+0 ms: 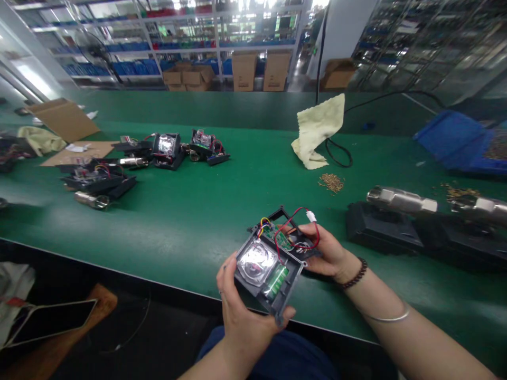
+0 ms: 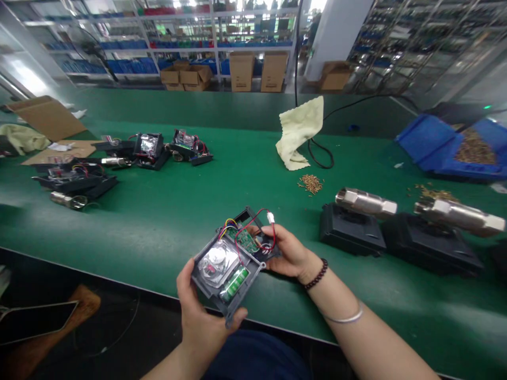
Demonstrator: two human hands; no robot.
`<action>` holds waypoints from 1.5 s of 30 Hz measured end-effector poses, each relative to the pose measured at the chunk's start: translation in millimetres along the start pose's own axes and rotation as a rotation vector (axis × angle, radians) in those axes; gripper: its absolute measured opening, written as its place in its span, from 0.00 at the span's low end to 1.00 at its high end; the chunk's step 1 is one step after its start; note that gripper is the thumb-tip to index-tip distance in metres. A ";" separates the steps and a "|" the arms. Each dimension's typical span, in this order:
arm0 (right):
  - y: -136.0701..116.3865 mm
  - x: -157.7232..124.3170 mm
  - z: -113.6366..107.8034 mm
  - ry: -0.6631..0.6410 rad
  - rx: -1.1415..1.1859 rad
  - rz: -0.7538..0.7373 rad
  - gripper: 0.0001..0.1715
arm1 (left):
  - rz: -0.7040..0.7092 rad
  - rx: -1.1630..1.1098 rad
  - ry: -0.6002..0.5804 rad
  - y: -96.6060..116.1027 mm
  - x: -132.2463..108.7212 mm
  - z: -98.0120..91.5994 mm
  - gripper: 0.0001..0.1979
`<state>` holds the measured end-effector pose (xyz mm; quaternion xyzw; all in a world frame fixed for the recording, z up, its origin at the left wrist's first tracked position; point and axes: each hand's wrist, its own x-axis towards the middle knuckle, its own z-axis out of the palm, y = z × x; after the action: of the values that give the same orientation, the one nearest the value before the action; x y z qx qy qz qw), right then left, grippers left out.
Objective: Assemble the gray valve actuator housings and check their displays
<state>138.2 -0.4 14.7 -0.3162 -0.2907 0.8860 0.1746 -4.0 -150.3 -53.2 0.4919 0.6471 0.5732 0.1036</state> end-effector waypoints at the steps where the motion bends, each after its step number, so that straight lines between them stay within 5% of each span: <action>1: -2.7 -2.1 0.9 0.007 0.007 -0.026 0.16 | 0.020 0.022 0.021 2.2 2.8 0.9 0.51; 5: -12.1 -8.9 6.7 0.055 0.055 -0.191 0.14 | 0.167 0.131 -0.004 9.6 7.5 5.9 0.53; 11: -14.3 -7.3 15.3 0.225 0.241 -0.300 0.16 | 0.264 0.127 -0.027 12.8 -2.6 9.1 0.29; 14: -13.4 -6.4 19.5 0.219 0.325 -0.309 0.16 | 0.397 0.159 0.006 20.5 27.8 -5.3 0.21; 17: -13.1 -7.7 21.8 0.179 0.342 -0.304 0.17 | 0.594 0.176 -0.032 42.9 87.6 -15.3 0.18; 20: -12.7 -8.8 21.6 0.135 0.315 -0.323 0.16 | 0.763 0.236 -0.247 71.1 143.6 -6.6 0.18; 23: -12.2 -8.3 21.0 0.116 0.311 -0.356 0.14 | 0.907 0.207 -0.466 89.6 170.7 8.7 0.13; 28: -12.1 -5.3 20.6 0.089 0.341 -0.332 0.16 | 0.744 0.248 -0.480 91.8 172.2 3.7 0.06; 31: -12.1 -3.6 18.0 0.078 0.372 -0.306 0.18 | 0.675 0.211 -0.628 87.0 171.9 -10.8 0.09; 36: -11.0 -2.1 15.0 0.047 0.387 -0.281 0.20 | 0.820 0.154 -0.799 82.9 176.1 -25.2 0.22; 42: -12.8 -6.1 21.6 -0.019 0.394 -0.240 0.23 | 1.288 0.344 -0.464 79.5 190.5 -20.8 0.17; 45: -13.8 -8.6 25.1 -0.042 0.418 -0.222 0.24 | 1.357 0.338 -0.402 81.4 193.3 -17.0 0.11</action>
<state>129.6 -4.2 43.1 -0.2208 -0.1372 0.9087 0.3265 -69.3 -26.6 104.0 0.8900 0.2477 0.3018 -0.2353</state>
